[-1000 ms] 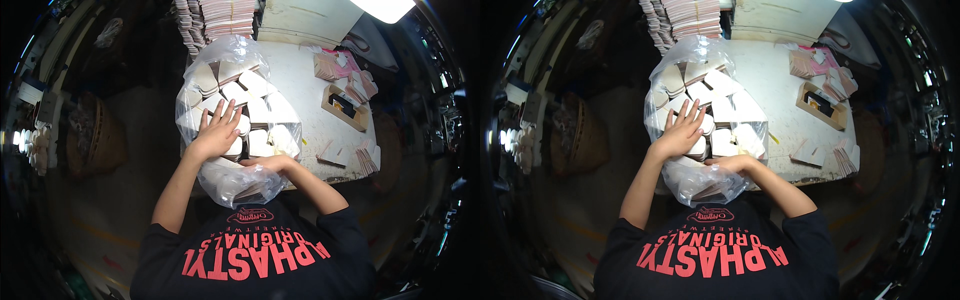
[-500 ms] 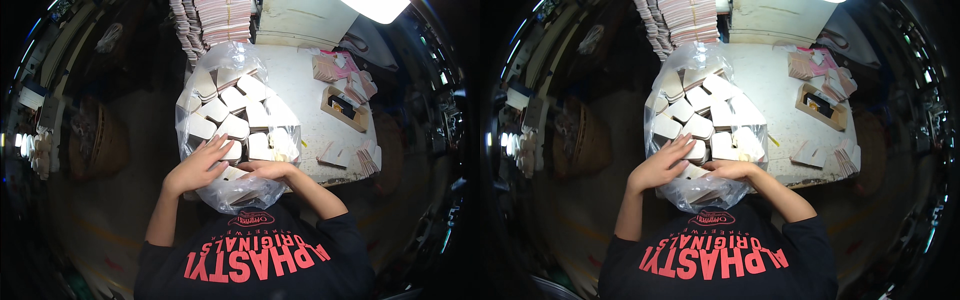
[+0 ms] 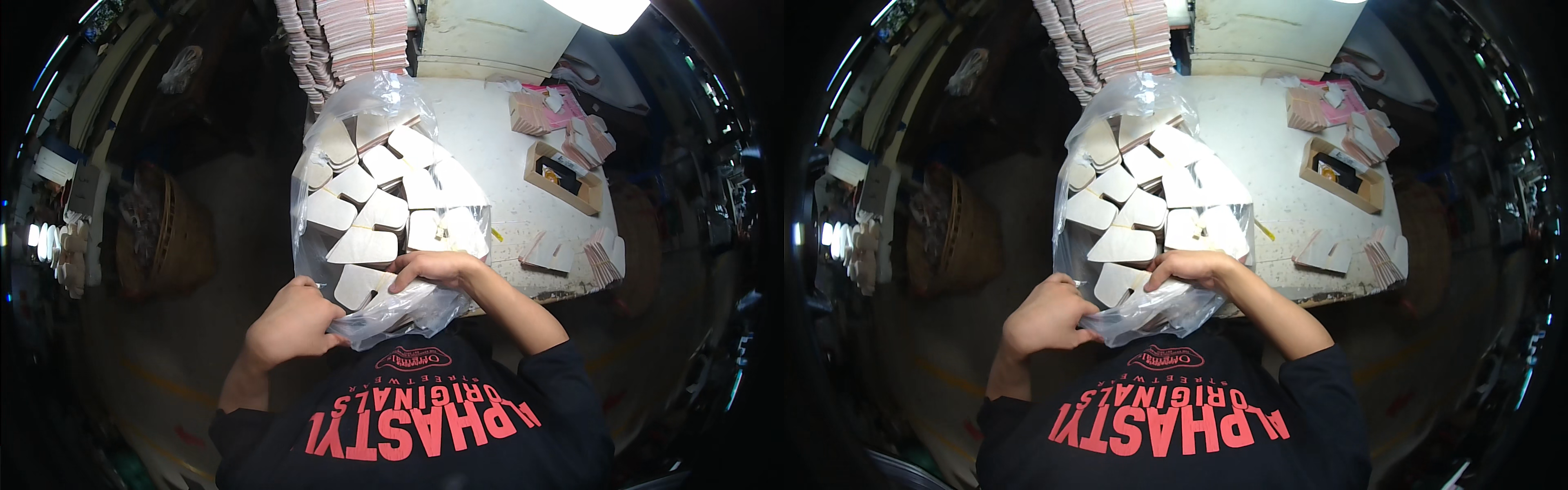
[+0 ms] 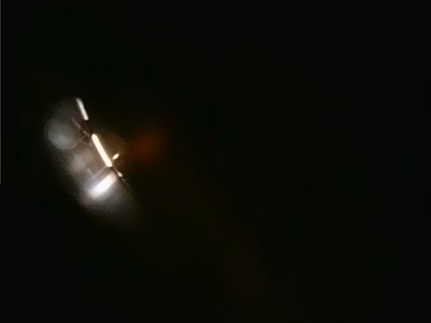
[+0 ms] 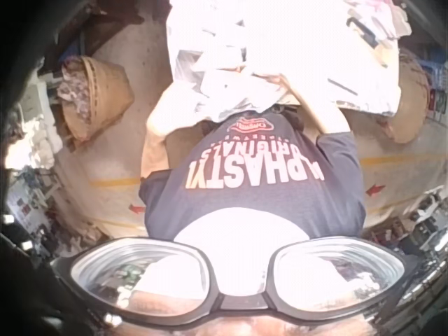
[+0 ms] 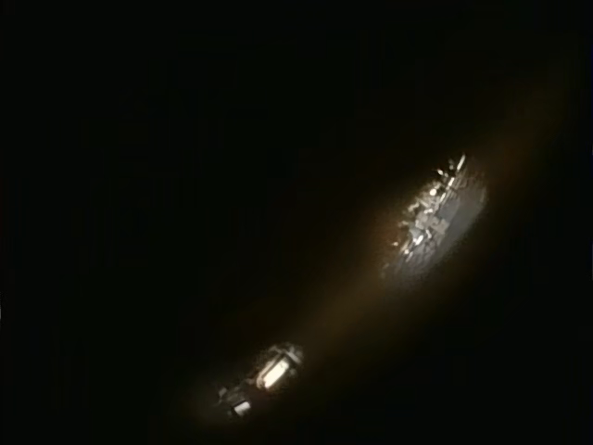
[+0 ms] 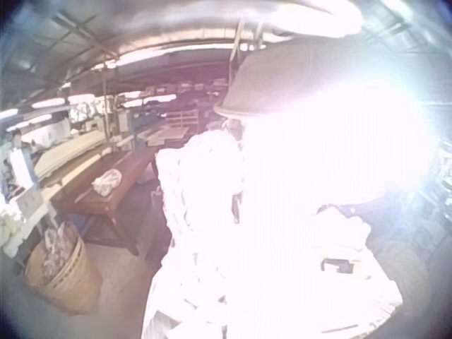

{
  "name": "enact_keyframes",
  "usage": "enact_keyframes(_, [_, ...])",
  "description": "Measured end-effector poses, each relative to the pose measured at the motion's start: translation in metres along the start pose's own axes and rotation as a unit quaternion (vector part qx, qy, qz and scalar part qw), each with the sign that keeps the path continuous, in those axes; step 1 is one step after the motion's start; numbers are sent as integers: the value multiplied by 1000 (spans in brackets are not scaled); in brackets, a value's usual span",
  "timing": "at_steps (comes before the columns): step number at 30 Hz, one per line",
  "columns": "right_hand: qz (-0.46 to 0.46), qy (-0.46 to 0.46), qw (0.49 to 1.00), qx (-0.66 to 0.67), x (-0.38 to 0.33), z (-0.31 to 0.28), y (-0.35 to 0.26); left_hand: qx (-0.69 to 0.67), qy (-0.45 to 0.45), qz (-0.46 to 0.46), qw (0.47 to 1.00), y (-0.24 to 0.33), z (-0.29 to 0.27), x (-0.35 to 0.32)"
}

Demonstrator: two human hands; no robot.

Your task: The person places stacks of small white rectangular items into a clear plastic bag on a table. They repeatedly pick up stacks, insert them into the bag, and adjust the contents. The person also briefly handles a woven basket and a red plastic basket before returning to the bagging task.

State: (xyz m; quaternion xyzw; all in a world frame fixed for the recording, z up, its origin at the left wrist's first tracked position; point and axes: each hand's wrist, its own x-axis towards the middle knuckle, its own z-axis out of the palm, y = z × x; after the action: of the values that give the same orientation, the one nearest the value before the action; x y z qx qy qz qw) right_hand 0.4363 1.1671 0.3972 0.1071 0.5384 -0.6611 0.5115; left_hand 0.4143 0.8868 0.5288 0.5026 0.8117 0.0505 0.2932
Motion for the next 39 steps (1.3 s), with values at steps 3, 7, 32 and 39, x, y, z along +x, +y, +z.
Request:
enact_keyframes(3, [15, -38, 999, -15, 3, -4, -9, 27, 19, 28, 999, 0, -5, -4])
enact_keyframes(7, [34, -19, 985, -168, 10, -8, -17, -49, 35, 80, 995, -2, -20, -20])
enact_keyframes(32, [-410, 435, 737, -314, -117, 0, -40, -174, 99, 116, 973, -4, -18, -7])
enact_keyframes(39, [-293, 356, 756, -465, -72, -33, 3, -156, 85, 114, 977, -1, -10, 5])
